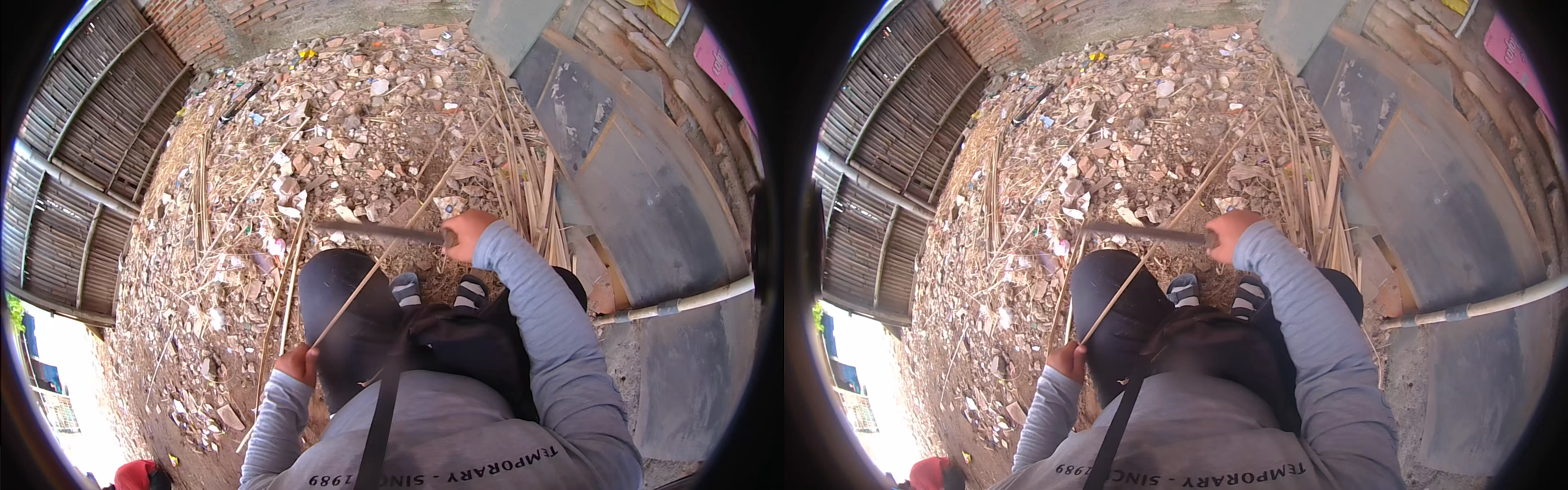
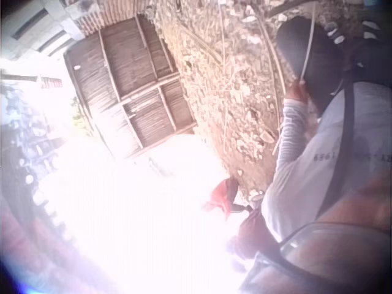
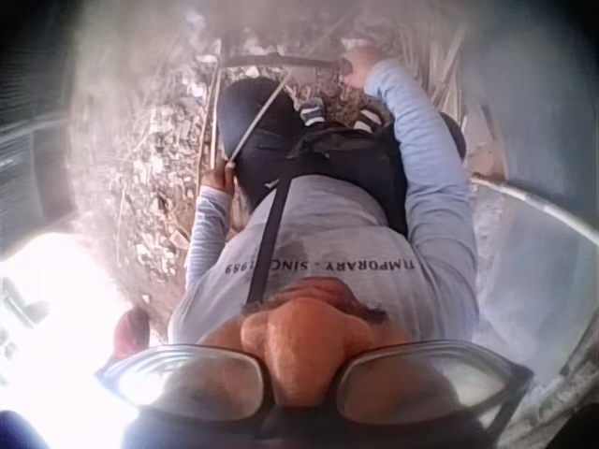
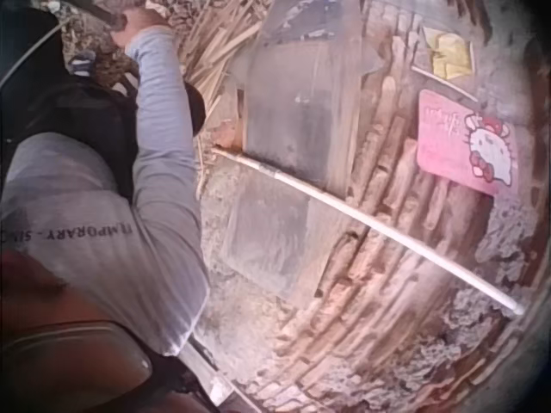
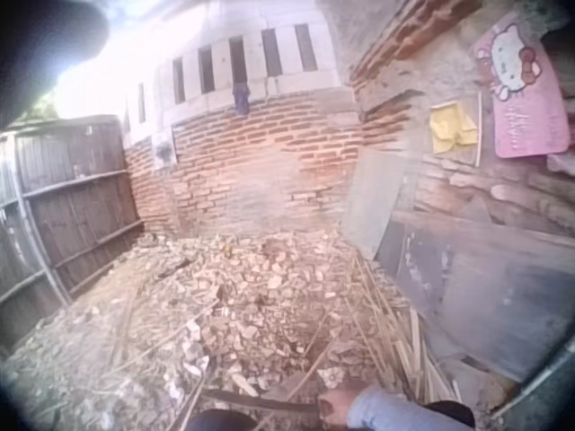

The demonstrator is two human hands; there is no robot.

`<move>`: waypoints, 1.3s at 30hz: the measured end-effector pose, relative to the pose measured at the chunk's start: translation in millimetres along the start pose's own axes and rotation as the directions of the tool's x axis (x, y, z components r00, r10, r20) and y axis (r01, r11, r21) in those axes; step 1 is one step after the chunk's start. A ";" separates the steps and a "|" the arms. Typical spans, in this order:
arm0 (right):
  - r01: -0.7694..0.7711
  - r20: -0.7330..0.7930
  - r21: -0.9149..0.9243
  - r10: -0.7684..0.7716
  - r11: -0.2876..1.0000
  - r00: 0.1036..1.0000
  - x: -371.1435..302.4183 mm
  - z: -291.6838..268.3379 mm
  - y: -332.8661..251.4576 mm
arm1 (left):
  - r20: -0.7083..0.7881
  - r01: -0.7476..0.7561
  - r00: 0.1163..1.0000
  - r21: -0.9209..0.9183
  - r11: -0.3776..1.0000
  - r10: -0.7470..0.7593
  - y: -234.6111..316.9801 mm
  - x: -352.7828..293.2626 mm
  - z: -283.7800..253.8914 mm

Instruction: The person shaves a long thin strip of bamboo by hand using a knife, holding the strip against their leg while sliding the blade along its length.

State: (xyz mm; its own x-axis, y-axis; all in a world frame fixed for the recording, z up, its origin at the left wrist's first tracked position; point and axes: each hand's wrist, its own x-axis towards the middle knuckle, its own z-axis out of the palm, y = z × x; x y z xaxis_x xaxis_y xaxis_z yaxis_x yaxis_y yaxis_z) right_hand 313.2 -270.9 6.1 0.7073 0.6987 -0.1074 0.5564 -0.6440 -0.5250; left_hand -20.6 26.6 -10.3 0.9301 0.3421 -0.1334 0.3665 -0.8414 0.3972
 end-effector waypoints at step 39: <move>0.112 -0.162 0.863 0.060 0.493 0.985 -10.1 -24.4 30.5 | -0.187 -0.092 0.978 0.016 0.996 0.093 -8.6 -5.9 -5.6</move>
State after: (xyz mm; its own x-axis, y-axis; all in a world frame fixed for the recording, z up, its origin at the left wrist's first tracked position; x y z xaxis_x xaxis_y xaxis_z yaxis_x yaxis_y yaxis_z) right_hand 333.7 -305.2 11.8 0.8006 0.5991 -0.0009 -0.0229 0.0291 -0.9993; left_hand -29.3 34.1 -7.9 0.9393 0.3345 0.0766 0.2798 -0.8759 0.3931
